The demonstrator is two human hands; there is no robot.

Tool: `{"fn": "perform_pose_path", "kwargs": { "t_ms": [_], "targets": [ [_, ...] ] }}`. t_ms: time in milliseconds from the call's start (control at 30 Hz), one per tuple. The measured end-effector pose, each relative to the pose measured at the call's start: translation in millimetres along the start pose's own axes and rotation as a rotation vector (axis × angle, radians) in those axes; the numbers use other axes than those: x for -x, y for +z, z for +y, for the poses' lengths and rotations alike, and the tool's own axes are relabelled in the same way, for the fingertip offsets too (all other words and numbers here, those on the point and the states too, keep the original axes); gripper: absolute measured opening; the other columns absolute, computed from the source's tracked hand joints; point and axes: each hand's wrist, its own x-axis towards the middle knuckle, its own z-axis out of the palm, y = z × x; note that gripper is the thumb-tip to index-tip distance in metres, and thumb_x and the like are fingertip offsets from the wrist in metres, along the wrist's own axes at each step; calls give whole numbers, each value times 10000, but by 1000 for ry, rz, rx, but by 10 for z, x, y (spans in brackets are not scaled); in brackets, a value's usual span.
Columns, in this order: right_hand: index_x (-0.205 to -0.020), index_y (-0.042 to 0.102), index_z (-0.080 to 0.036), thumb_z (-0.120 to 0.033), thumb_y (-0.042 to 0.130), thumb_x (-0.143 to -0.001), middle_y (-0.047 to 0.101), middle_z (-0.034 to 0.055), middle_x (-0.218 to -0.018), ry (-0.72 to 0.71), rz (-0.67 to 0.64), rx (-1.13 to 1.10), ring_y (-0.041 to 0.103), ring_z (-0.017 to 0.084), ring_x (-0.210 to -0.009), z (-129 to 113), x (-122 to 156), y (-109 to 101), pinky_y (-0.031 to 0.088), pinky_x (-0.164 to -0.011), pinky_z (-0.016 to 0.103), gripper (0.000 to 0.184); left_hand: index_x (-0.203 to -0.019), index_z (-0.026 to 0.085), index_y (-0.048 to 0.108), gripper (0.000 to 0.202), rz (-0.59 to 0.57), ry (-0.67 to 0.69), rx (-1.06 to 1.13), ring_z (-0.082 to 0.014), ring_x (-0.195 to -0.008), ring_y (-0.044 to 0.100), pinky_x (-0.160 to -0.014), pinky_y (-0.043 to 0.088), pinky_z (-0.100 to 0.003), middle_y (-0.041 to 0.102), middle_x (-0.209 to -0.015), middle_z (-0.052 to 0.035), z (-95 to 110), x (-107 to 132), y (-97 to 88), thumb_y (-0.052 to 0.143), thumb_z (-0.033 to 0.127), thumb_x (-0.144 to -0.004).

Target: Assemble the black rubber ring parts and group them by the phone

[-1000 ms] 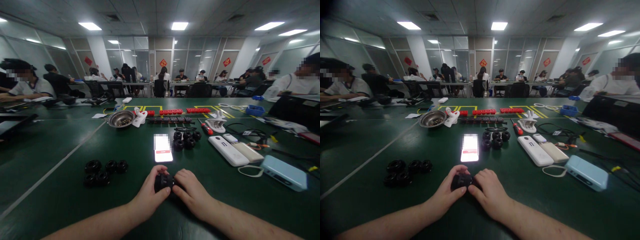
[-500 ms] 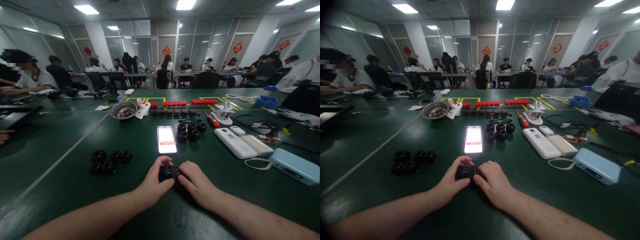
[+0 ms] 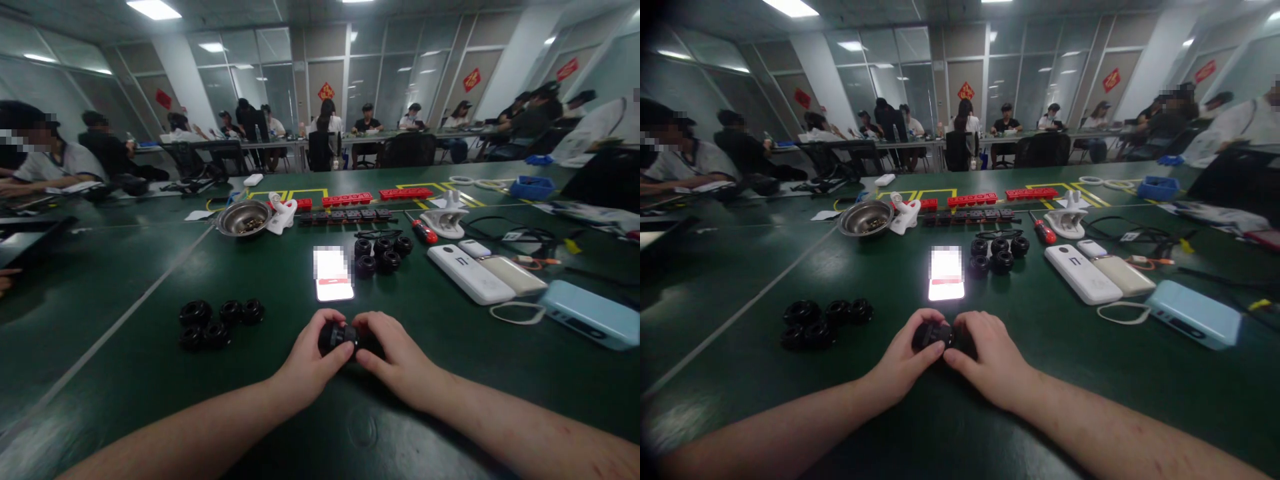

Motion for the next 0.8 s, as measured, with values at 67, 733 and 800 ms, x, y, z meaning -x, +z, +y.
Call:
{"fn": "perform_pose_path", "kwargs": {
  "t_ms": [67, 733, 800],
  "targets": [
    [-817, 515, -171, -356, 381, -864, 529, 32, -749, -12, -23, 27, 464, 183, -716, 13, -16, -3, 368, -675, 347, 234, -983, 203, 443, 300, -50, -3, 55, -194, -901, 487, -803, 391, -334, 495, -954, -27, -11, 15, -6, 557, 218, -705],
    [-709, 479, -168, -339, 457, -833, 499, 20, -707, -29, -54, 42, 448, 175, -686, 1, -32, 4, 364, -647, 330, 213, -1035, 224, 427, 346, -76, -23, 52, -209, -947, 480, -833, 378, -356, 489, -1009, -32, -28, 31, -15, 558, 237, -716],
    [-785, 491, -163, -324, 568, -764, 510, 32, -770, -12, -23, 11, 461, 181, -725, -17, -32, -4, 373, -663, 328, 180, -1032, 219, 434, 316, -57, -36, 20, -213, -950, 475, -836, 372, -361, 487, -993, -32, -27, 14, -25, 532, 284, -738]
  ]
}}
